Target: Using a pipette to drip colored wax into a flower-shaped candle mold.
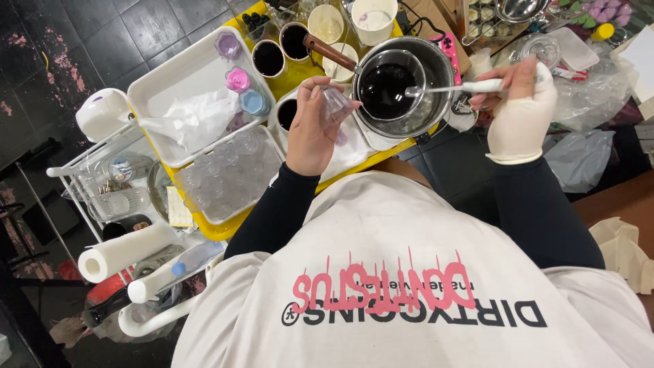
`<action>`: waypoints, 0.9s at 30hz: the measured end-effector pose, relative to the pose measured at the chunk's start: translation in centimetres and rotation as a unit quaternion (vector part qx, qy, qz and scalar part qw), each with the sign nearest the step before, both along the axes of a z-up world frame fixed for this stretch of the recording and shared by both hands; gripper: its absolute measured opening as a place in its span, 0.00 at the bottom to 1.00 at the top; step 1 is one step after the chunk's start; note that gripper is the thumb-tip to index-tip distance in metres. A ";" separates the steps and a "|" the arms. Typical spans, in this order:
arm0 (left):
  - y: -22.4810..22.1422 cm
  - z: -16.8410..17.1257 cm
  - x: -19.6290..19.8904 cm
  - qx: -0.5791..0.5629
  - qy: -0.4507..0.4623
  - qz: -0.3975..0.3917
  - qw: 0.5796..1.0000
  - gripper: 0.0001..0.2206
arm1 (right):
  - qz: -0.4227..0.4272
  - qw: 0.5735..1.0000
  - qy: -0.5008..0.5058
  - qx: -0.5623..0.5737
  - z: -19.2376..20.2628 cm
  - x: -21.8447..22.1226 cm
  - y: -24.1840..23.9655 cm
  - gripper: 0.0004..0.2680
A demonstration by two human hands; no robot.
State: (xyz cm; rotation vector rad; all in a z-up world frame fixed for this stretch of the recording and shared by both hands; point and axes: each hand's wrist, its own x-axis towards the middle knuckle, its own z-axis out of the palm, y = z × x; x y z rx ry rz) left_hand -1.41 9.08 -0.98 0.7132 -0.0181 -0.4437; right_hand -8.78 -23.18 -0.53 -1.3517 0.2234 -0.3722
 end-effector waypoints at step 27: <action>-6.6 1.1 0.1 -0.101 0.044 0.032 0.993 0.18 | 0.174 0.852 -0.410 -0.275 6.3 1.1 -1.3 0.15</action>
